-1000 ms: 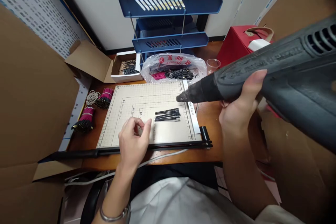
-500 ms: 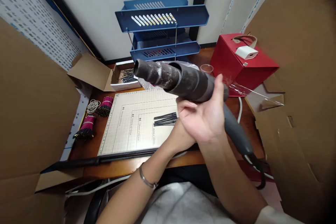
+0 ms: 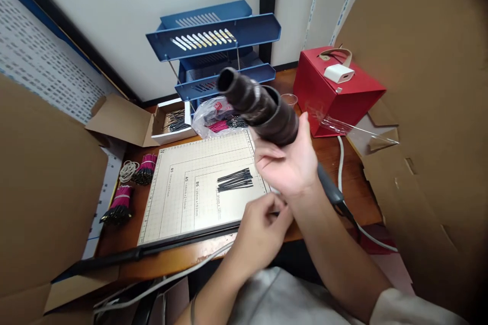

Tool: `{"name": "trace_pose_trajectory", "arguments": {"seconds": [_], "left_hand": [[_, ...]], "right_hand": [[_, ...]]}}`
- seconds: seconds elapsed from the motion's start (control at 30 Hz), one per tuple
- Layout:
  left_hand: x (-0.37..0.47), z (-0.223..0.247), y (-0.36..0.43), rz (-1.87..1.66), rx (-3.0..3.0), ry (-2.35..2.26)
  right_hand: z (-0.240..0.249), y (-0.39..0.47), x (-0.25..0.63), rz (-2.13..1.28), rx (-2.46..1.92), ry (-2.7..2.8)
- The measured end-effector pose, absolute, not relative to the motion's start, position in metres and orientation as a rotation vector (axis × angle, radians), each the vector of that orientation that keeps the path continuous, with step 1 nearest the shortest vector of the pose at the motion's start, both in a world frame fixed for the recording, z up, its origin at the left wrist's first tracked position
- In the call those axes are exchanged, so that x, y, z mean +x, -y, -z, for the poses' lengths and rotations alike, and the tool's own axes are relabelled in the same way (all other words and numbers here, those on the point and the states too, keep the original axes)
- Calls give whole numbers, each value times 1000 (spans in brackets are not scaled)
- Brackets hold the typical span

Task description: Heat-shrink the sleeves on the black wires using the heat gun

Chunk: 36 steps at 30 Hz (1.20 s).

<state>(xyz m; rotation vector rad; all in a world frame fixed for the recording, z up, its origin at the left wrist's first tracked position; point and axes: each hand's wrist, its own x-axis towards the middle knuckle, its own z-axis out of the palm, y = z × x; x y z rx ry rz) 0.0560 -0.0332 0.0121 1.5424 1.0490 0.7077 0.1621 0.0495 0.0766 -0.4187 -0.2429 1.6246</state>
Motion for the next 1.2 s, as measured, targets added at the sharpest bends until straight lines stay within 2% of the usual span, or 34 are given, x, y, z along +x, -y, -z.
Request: {"name": "trace_pose_trajectory", "arguments": {"seconds": [0.13,0.27,0.53,0.63,0.83,1.03,1.2], "left_hand": [[16,10,83,-553,1544,-1261],[-9,19,99,-553,1624,-1378],[-35,-18,31,-816,2065,-1527],[-38,-23,-3,-750,2297,-1517],[-33,-28,-36,-271,2478,-1505],[-13,-19,-21,-350,2490,-1710],[15,-7,-3,-451,2384,-1987]], "right_hand": [[-53,-72,193,-1508,-444,419],[-41,-93,209,-1460,-497,409],[-21,-111,226,-1431,-514,413],[-17,-112,233,-1442,-461,415],[-27,-98,232,-1409,-545,448],[-43,-36,201,-1614,-804,669],[-28,-1,185,-1117,-1342,1227]]}}
